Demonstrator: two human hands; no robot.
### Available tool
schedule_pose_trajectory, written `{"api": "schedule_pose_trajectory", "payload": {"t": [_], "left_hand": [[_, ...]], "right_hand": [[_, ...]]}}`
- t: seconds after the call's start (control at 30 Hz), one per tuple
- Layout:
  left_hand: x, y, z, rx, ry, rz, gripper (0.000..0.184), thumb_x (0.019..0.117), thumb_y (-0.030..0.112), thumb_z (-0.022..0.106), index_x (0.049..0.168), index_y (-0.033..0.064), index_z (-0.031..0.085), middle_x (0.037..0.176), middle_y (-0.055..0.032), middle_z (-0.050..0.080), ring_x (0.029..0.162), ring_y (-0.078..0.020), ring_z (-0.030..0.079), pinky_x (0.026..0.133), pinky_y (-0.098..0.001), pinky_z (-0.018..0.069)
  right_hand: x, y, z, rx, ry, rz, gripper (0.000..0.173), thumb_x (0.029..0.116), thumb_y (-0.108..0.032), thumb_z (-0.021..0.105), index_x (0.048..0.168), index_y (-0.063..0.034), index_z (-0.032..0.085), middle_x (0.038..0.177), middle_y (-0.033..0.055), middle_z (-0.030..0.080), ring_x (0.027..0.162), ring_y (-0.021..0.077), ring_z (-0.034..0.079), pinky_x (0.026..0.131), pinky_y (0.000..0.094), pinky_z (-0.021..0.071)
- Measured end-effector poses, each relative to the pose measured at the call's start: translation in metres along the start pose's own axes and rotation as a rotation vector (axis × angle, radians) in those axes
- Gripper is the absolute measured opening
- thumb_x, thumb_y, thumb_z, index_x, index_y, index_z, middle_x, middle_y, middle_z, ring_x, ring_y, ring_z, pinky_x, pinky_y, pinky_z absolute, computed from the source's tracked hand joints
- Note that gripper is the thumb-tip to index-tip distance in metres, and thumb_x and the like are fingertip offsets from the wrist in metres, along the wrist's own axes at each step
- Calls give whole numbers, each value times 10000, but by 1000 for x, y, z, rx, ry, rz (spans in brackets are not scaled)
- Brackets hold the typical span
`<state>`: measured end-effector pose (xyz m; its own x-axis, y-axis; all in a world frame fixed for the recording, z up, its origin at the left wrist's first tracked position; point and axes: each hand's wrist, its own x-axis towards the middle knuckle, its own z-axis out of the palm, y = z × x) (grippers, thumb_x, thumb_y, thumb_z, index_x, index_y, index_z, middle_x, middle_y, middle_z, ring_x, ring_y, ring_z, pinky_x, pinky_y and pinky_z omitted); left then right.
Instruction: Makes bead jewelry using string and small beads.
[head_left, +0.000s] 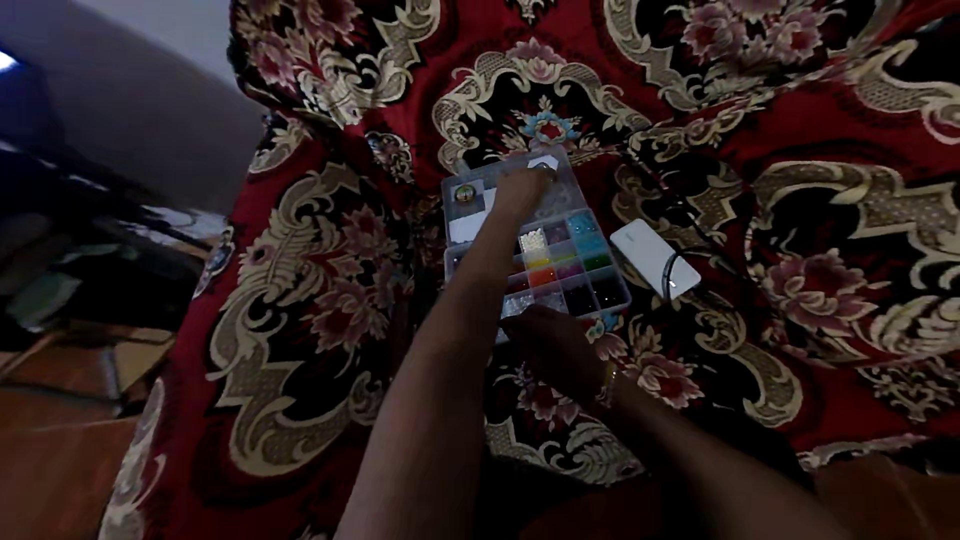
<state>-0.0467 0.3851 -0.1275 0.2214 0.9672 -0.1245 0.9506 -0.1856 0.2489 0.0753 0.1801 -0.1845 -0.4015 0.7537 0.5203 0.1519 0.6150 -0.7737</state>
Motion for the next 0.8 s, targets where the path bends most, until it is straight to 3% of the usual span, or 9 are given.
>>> {"api": "schedule_pose_trajectory", "payload": {"t": [0.2, 0.3, 0.4, 0.5, 0.57, 0.63, 0.7, 0.73, 0.8], "left_hand": [[-3, -12, 31, 50, -57, 7, 251, 1026, 101, 576, 1225, 28, 710, 1247, -247, 663, 1235, -450, 587, 1098, -692, 326], [-27, -10, 21, -140, 98, 13, 332, 1002, 143, 640, 1306, 14, 665, 1299, -235, 646, 1257, -405, 589, 1119, -601, 380], [-96, 8, 5, -290, 397, 46, 401, 1023, 114, 589, 1395, -30, 554, 1352, -226, 616, 1283, -367, 583, 1104, -517, 446], [-203, 4, 16, -81, 543, 30, 392, 1020, 64, 537, 1407, 2, 549, 1378, -194, 606, 1308, -379, 558, 1089, -556, 449], [-281, -5, 47, 119, 613, 54, 329, 983, 42, 540, 1299, 12, 628, 1269, -195, 666, 1227, -426, 598, 1014, -601, 478], [-351, 2, 82, 216, 490, 69, 311, 909, 35, 620, 1212, 52, 689, 1235, -180, 688, 1170, -451, 624, 955, -645, 479], [-397, 20, 119, 224, 226, 54, 326, 814, 14, 738, 1138, 57, 748, 1253, -202, 680, 1188, -458, 625, 967, -680, 470], [-404, 29, 132, 255, 113, 48, 337, 788, 21, 780, 1121, 69, 764, 1272, -197, 676, 1213, -430, 623, 1001, -648, 473], [-406, 37, 153, 285, 80, 53, 329, 756, 48, 798, 1082, 86, 770, 1255, -196, 677, 1174, -397, 647, 985, -579, 510]], "right_hand": [[1, -1, 0, -1, -19, -25, 170, 945, -60, 625, 985, 26, 766, 856, 156, 717, 766, 244, 713, 728, 337, 595], [-1, -3, -2, 17, -68, -40, 203, 972, -103, 601, 1017, 0, 771, 880, 141, 719, 786, 223, 705, 743, 316, 585], [-1, -5, -3, 39, -24, -47, 197, 923, -82, 601, 944, 4, 777, 802, 126, 693, 713, 202, 671, 674, 300, 564], [-1, -4, -4, 36, -5, -57, 205, 915, -97, 597, 934, -2, 778, 810, 122, 707, 709, 195, 677, 667, 304, 565], [-2, -4, -5, 23, -4, -56, 212, 931, -109, 593, 953, -12, 781, 826, 117, 716, 721, 193, 684, 681, 302, 569], [-1, -5, -4, -8, 18, -62, 216, 930, -98, 592, 965, -13, 787, 813, 116, 716, 679, 190, 669, 652, 300, 564], [-1, -6, -3, -31, 23, -63, 212, 931, -87, 591, 967, -10, 786, 820, 120, 720, 670, 191, 669, 639, 296, 565], [-1, -6, -3, -39, 26, -64, 209, 932, -86, 594, 968, -11, 786, 823, 120, 721, 670, 190, 671, 637, 294, 567], [-3, -6, 1, -45, 9, -57, 207, 937, -89, 599, 978, -6, 785, 830, 124, 723, 676, 198, 679, 640, 309, 575]]}}
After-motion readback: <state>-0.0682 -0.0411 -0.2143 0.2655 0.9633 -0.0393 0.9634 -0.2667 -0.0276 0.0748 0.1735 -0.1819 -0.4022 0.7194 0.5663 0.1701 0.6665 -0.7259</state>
